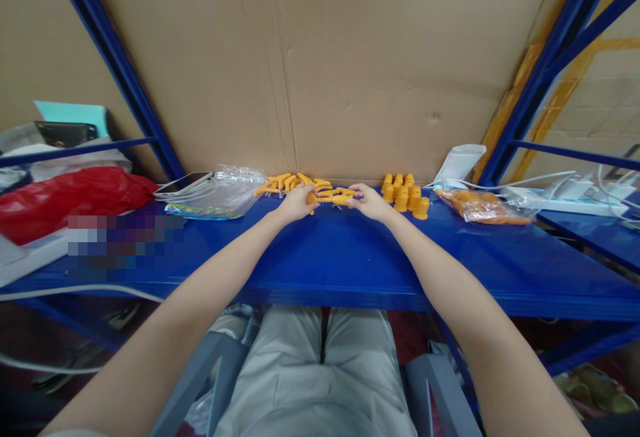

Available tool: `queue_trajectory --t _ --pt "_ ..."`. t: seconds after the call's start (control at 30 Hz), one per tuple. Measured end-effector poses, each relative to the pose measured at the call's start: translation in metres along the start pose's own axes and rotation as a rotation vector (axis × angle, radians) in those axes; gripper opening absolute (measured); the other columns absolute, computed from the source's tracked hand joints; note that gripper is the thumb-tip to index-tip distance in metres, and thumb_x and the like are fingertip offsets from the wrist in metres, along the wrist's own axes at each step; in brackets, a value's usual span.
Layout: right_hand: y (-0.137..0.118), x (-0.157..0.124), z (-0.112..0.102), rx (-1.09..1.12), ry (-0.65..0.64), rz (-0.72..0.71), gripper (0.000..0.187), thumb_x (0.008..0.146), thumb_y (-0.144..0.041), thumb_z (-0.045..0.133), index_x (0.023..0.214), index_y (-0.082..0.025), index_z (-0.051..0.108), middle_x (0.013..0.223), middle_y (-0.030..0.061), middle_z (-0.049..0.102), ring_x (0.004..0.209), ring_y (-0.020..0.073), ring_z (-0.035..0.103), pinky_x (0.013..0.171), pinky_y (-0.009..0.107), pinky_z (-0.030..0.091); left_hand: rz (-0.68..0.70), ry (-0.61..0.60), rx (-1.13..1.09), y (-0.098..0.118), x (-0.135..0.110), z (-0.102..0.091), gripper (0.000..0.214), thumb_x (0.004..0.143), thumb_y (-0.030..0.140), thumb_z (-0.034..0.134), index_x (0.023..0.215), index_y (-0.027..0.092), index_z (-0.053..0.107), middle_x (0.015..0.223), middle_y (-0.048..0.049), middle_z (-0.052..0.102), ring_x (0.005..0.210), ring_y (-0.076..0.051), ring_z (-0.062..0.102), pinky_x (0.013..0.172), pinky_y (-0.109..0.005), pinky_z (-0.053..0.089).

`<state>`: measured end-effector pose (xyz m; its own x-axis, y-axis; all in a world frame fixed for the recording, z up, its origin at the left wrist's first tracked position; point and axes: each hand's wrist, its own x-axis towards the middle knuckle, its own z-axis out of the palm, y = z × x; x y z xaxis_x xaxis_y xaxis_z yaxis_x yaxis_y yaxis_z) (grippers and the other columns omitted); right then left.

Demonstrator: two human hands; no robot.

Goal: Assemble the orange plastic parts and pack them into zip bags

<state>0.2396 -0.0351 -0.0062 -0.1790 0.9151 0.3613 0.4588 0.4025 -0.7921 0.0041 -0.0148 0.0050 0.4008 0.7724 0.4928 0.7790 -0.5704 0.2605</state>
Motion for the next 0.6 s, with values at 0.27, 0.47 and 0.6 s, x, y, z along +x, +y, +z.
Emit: queue_trajectory --t 0.27,0.47,0.6 --pt "-0.014 -0.004 0.008 0.14 0.065 0.209 0.024 0.093 -0.021 0.058 0.116 -0.016 0.057 0.105 0.0118 0.07 0.07 0.0128 0.071 0.066 0.025 0.06 0.003 0.004 0.003 -0.003 0.002 0.002 0.022 0.075 0.014 0.071 0.095 0.018 0.062 0.099 -0.006 0.062 0.098 -0.023 0.063 0.093 -0.036 0.05" --pt "-0.011 -0.007 0.004 0.161 0.033 0.172 0.035 0.082 -0.008 0.067 0.114 -0.017 0.058 0.117 0.0113 0.065 0.069 0.009 0.07 0.071 0.026 0.061 0.006 0.006 -0.006 -0.003 0.002 0.002 0.024 0.075 0.013 0.073 0.096 0.017 0.063 0.1 -0.0066 0.063 0.098 -0.022 0.062 0.093 -0.035 0.049" --pt "-0.013 -0.008 0.003 0.153 0.037 0.214 0.027 0.086 -0.012 0.065 0.112 -0.015 0.057 0.114 0.0122 0.067 0.063 0.008 0.068 0.061 0.021 0.058 0.0 0.0 -0.012 0.0 0.001 0.0 0.025 0.074 0.012 0.073 0.096 0.015 0.063 0.104 -0.0089 0.064 0.1 -0.022 0.062 0.095 -0.035 0.048"
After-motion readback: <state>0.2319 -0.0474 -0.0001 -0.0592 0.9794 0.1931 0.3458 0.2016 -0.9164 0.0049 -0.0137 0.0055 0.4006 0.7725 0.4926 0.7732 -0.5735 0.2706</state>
